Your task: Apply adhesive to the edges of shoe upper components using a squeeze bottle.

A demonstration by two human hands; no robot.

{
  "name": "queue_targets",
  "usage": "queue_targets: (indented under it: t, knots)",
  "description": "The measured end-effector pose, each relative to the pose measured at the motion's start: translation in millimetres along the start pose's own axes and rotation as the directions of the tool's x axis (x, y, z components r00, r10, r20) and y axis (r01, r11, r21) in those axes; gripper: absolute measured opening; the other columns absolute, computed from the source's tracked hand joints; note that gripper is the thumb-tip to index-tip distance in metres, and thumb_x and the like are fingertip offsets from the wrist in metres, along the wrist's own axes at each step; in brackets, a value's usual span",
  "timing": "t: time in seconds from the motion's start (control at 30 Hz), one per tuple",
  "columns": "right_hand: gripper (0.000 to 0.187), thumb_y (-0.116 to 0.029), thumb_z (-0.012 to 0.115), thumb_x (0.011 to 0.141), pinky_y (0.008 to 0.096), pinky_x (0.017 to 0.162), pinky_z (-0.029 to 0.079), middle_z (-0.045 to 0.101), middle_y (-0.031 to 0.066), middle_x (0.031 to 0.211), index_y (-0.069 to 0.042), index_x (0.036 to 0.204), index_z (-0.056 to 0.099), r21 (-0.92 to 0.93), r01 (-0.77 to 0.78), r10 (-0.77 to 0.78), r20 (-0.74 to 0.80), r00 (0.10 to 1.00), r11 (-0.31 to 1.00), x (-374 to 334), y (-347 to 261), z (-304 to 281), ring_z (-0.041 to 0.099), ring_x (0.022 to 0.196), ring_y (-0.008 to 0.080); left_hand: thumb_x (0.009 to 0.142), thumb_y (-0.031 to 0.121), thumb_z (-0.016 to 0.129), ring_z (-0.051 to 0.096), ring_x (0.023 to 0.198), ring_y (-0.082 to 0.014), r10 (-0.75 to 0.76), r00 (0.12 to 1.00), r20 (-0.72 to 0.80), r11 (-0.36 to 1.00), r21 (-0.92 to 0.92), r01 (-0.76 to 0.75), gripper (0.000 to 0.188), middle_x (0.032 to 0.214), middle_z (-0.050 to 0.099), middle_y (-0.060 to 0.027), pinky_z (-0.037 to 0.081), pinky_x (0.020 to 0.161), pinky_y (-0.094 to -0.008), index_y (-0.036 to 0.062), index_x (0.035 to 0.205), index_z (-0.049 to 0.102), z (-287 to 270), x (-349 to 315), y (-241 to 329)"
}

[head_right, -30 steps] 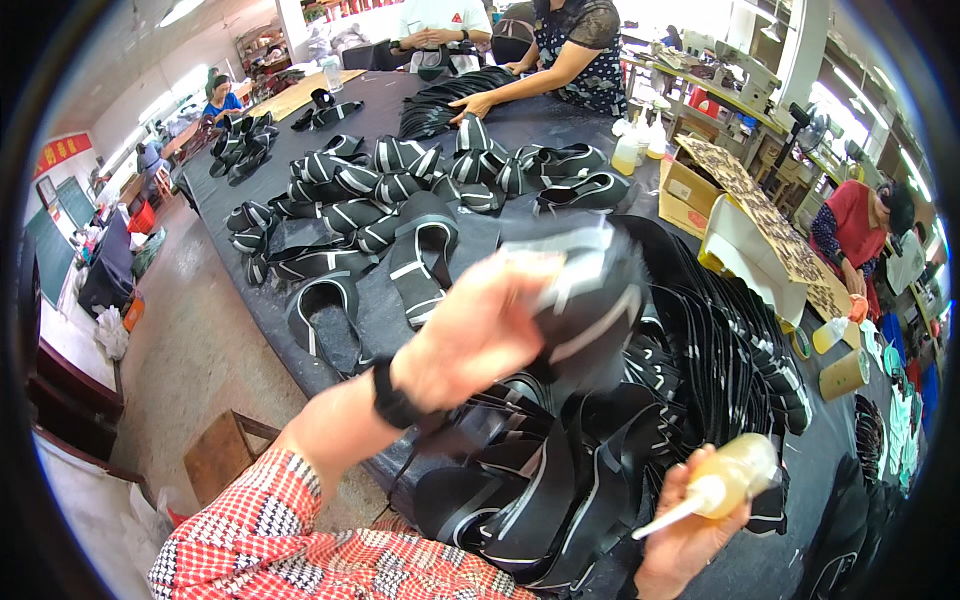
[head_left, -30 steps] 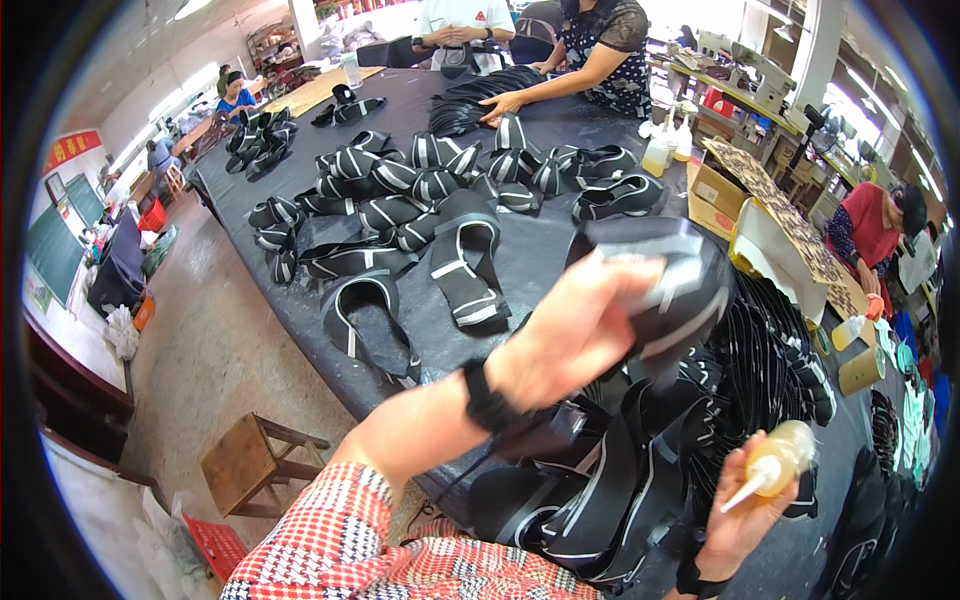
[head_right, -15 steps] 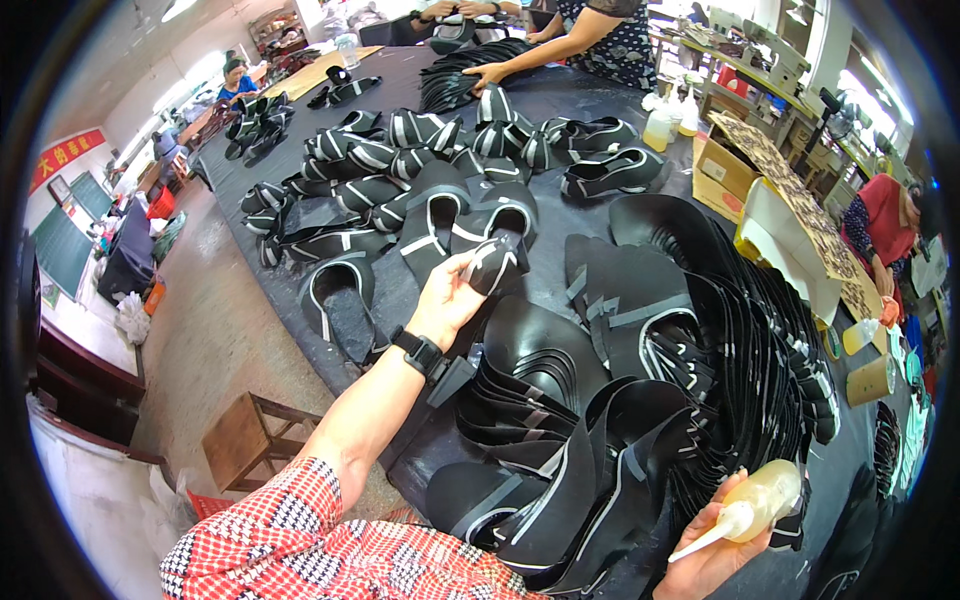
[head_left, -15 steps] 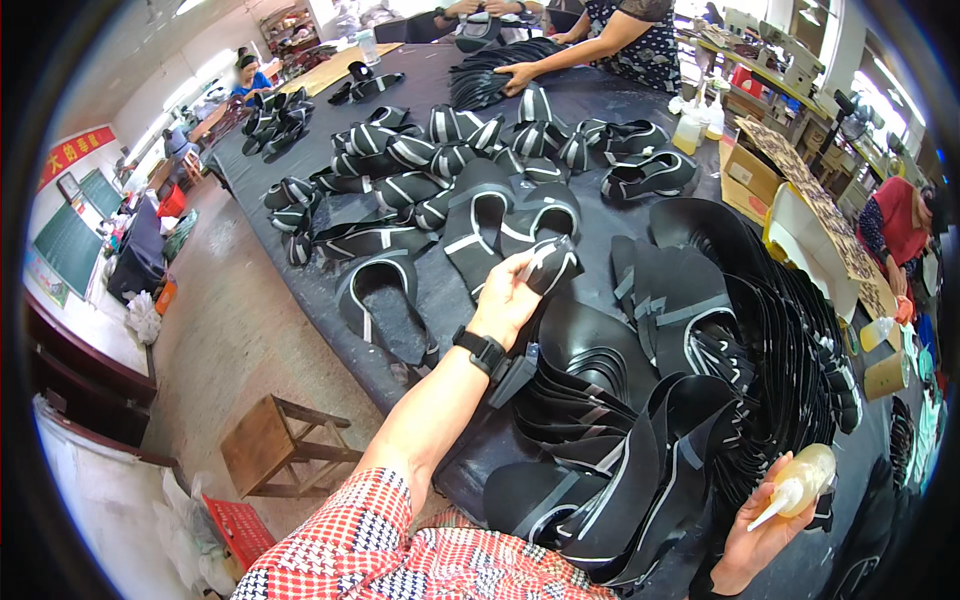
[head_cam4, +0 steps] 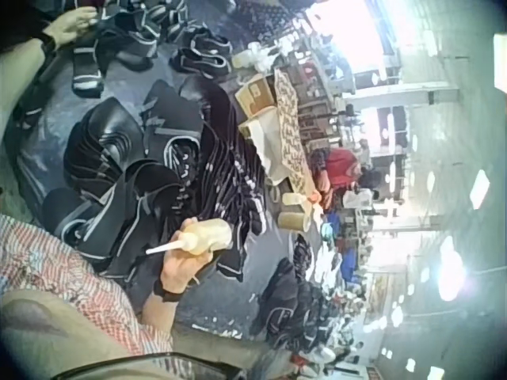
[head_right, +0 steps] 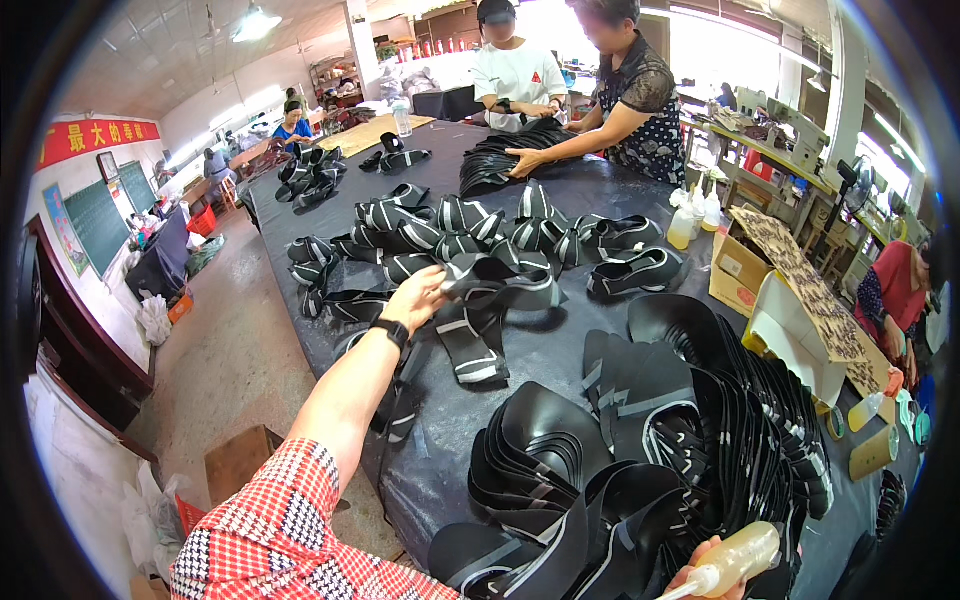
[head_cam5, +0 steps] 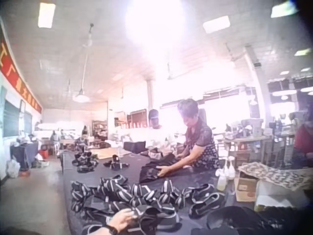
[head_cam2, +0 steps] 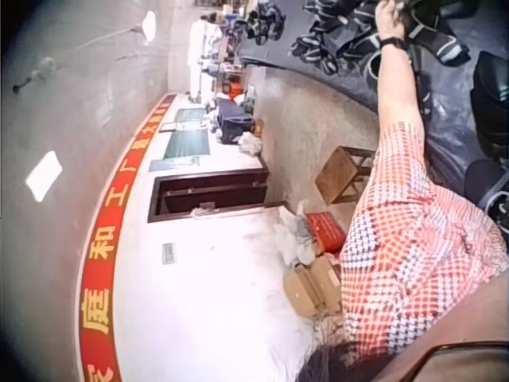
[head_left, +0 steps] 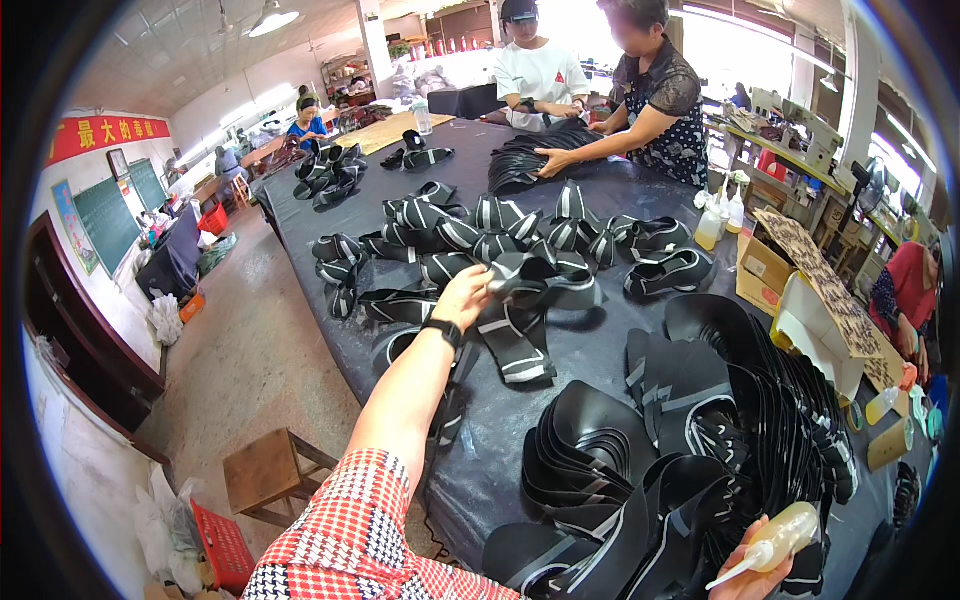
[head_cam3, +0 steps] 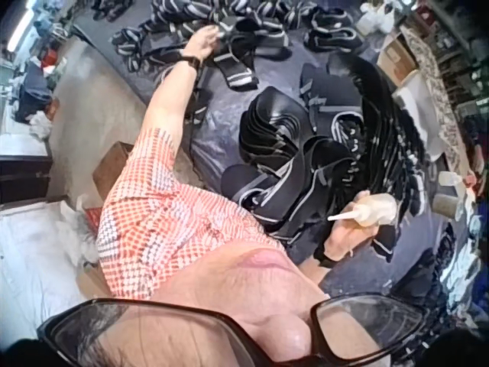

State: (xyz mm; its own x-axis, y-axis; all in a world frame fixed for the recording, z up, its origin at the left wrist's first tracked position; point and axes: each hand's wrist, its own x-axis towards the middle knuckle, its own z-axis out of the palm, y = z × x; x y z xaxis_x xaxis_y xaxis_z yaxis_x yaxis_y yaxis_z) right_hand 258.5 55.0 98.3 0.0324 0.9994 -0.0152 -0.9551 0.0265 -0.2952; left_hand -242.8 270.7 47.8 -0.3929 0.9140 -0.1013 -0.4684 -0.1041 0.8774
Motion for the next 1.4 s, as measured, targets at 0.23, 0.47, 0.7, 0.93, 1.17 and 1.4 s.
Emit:
queue_targets:
  t: [0.23, 0.47, 0.7, 0.93, 1.17, 1.4]
  knots:
    - [0.059, -0.026, 0.054, 0.081, 0.0450, 0.086, 0.045, 0.034, 0.0148, 0.129, -0.010, 0.130, 0.025, 0.036, -0.053, 0.052, 0.050, 0.997, 0.998, -4, -12, -50, 0.040, 0.115, 0.0304, 0.074, 0.007, 0.053, 0.035, 0.045, -0.0066, 0.218, 0.972, -0.084, 0.912, 0.373, -0.172, 0.016, 0.053, 0.035, 0.0060, 0.029, 0.042, -0.0196, 0.0144, 0.062, 0.045, -25, -38, -6]
    - [0.055, -0.021, 0.056, 0.079, 0.0428, 0.081, 0.048, 0.038, 0.0195, 0.124, -0.004, 0.125, 0.032, 0.053, -0.074, 0.072, 0.033, 0.997, 0.996, 5, -4, -31, 0.043, 0.112, 0.0332, 0.082, 0.010, 0.052, 0.058, 0.085, -0.0202, -0.085, 0.905, 0.417, 0.995, -0.004, 0.095, 0.020, 0.094, 0.059, -0.0153, 0.046, 0.079, -0.0295, -0.0019, 0.099, 0.050, 110, -212, 19]
    - [0.055, -0.017, 0.059, 0.077, 0.0411, 0.084, 0.047, 0.039, 0.0217, 0.123, -0.002, 0.123, 0.035, 0.088, -0.082, 0.085, -0.037, 0.996, 0.993, -20, -21, -53, 0.042, 0.112, 0.0348, 0.085, 0.013, 0.049, 0.055, 0.067, -0.0093, -0.394, 0.847, 0.357, 0.836, 0.522, 0.169, 0.012, 0.079, 0.058, -0.0050, 0.046, 0.064, -0.0224, 0.0025, 0.087, 0.054, 72, -322, -25]
    - [0.055, -0.026, 0.057, 0.079, 0.0410, 0.085, 0.046, 0.040, 0.0218, 0.121, 0.000, 0.123, 0.035, 0.043, -0.163, 0.165, -0.058, 0.985, 0.986, -40, -3, -43, 0.045, 0.109, 0.0340, 0.077, 0.006, 0.058, 0.053, 0.080, -0.0090, -0.488, 0.746, 0.453, 0.674, 0.739, -0.008, 0.028, 0.089, 0.055, -0.0059, 0.044, 0.067, -0.0215, -0.0025, 0.103, 0.049, 69, -373, -51]
    - [0.050, -0.032, 0.052, 0.082, 0.0378, 0.078, 0.049, 0.042, 0.0242, 0.119, -0.004, 0.120, 0.037, -0.086, -0.252, 0.233, -0.183, 0.955, 0.964, -64, 35, -27, 0.050, 0.102, 0.0324, 0.064, 0.025, 0.073, 0.052, 0.076, -0.0223, -0.252, 0.754, 0.606, 0.447, 0.764, -0.465, 0.051, 0.090, 0.049, -0.0141, 0.043, 0.066, -0.0305, -0.0021, 0.095, 0.044, 88, -385, -90]
    - [0.054, -0.033, 0.052, 0.081, 0.0348, 0.074, 0.052, 0.038, 0.0288, 0.120, 0.002, 0.118, 0.035, -0.030, -0.326, 0.316, -0.183, 0.931, 0.945, -62, 43, -27, 0.055, 0.096, 0.0309, 0.071, 0.008, 0.067, 0.046, 0.051, -0.0162, 0.013, 0.815, 0.580, 0.515, 0.695, -0.502, 0.028, 0.060, 0.045, -0.0088, 0.041, 0.050, -0.0279, 0.0027, 0.080, 0.041, 90, -366, -119]
